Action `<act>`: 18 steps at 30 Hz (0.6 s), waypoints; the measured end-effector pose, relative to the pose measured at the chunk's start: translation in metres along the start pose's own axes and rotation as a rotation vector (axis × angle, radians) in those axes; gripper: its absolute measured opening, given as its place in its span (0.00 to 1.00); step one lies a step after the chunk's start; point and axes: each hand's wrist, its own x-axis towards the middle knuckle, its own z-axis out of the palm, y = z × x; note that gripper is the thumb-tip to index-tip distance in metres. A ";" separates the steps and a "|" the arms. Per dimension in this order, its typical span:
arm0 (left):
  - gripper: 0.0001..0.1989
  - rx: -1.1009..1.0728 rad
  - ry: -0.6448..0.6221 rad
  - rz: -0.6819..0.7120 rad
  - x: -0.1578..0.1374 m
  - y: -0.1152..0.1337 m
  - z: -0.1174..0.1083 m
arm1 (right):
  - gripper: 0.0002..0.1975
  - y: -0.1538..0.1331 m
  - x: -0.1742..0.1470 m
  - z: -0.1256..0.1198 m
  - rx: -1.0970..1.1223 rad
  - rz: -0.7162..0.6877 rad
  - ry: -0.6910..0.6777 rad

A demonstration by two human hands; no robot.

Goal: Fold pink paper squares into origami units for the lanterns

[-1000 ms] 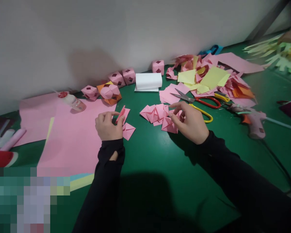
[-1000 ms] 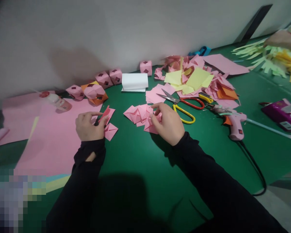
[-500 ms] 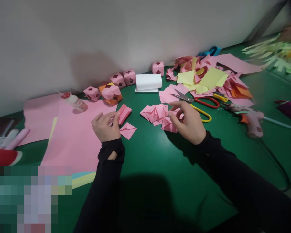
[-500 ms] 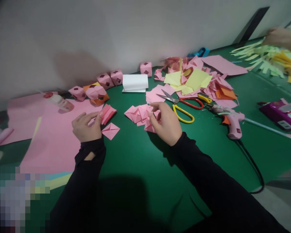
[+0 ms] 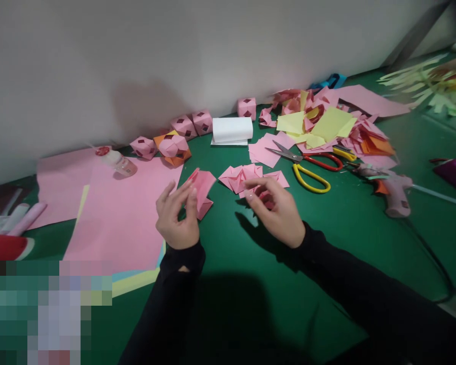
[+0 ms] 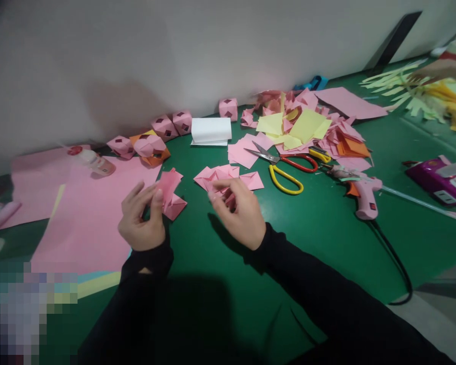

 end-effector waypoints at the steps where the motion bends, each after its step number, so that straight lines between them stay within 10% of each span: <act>1: 0.07 -0.016 -0.022 0.005 -0.006 0.008 -0.002 | 0.13 -0.001 -0.004 0.005 0.084 0.039 -0.066; 6: 0.08 -0.083 -0.142 -0.002 -0.023 0.028 -0.009 | 0.22 -0.002 -0.015 0.024 0.398 0.276 -0.270; 18: 0.06 -0.072 -0.190 -0.143 -0.023 0.036 -0.008 | 0.17 0.002 -0.012 0.024 0.404 0.259 -0.237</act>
